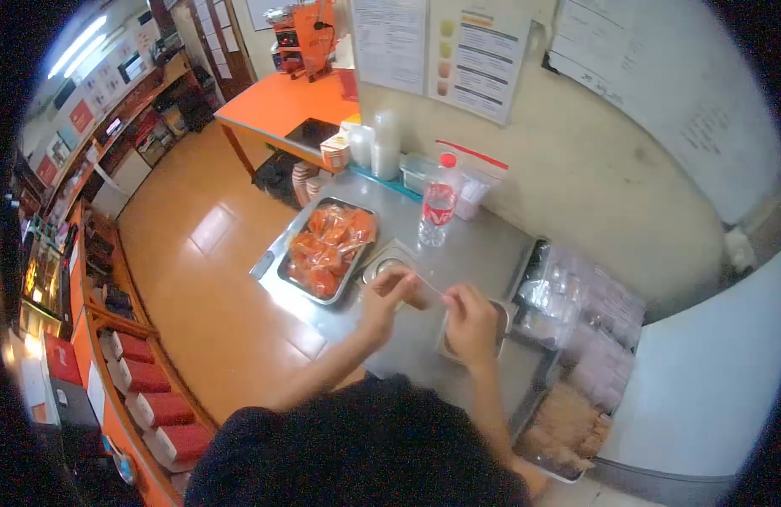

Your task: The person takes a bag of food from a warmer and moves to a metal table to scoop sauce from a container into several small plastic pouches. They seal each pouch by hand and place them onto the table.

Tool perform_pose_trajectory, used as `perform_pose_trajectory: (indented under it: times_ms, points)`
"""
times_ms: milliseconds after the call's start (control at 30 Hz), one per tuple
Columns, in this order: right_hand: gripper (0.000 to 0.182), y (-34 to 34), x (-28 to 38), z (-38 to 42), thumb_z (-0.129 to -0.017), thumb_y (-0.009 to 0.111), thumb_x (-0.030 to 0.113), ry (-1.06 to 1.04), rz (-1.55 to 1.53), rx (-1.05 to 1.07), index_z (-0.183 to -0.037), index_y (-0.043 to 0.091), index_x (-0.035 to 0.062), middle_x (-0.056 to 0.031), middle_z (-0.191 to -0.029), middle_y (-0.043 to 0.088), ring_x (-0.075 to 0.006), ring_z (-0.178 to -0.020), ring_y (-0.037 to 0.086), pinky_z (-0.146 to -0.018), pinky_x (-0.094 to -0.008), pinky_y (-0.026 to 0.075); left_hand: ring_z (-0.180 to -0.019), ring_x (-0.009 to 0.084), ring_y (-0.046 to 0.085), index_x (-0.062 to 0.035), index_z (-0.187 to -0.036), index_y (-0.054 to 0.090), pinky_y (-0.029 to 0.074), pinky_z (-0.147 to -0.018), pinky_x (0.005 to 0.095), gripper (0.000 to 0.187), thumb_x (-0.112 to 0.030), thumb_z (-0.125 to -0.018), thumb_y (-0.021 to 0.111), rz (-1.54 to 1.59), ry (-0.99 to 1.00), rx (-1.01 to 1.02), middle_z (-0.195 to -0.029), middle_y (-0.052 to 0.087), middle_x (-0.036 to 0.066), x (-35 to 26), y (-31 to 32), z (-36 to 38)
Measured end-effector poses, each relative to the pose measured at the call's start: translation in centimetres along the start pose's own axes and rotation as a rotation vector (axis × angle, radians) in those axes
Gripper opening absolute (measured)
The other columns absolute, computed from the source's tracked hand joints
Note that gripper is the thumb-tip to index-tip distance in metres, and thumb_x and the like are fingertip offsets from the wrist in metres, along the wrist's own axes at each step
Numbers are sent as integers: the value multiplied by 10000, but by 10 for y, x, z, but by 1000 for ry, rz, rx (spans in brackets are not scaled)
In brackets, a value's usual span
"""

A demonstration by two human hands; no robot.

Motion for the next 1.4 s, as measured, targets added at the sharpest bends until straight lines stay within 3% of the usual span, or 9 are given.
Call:
perform_pose_trajectory:
  times_ms: [567, 667, 1267, 1400]
  points:
    - [94, 23, 9, 10, -817, 617, 69, -56, -86, 64, -863, 549, 23, -118, -811, 554, -273, -749, 582, -674, -363, 463, -722, 85, 572, -41, -990, 625, 484, -598, 245, 163, -176, -905, 653, -17, 42, -122, -861, 610, 14, 19, -11, 17]
    - [98, 25, 17, 6, -802, 622, 54, -89, -71, 89, -856, 548, 19, -119, -799, 553, -266, -729, 586, -664, -358, 467, -735, 122, 604, -33, -1002, 611, 503, -662, 278, 171, -181, -916, 627, -66, 48, -99, -858, 622, 36, 23, -12, 21]
    - [98, 41, 17, 7, -800, 633, 56, -140, -73, -5, -854, 558, 23, -117, -786, 550, -271, -720, 583, -653, -357, 468, -837, 92, 549, -56, -987, 586, 460, -728, 258, 147, -189, -928, 602, -133, 91, -124, -905, 585, -5, 11, -11, 31]
    - [104, 45, 16, 5, -798, 635, 47, -182, -62, -21, -860, 558, 17, -118, -802, 555, -261, -721, 588, -656, -347, 473, -794, 70, 545, -39, -1005, 570, 464, -663, 224, 140, -150, -931, 611, -57, 80, -106, -920, 572, 3, 20, -18, 29]
Point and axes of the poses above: each hand's wrist, its own z-axis away from the middle knuckle, its own y-axis out of the palm, x = y × z, the point moved 2 cm from there along -z, towards the middle knuckle
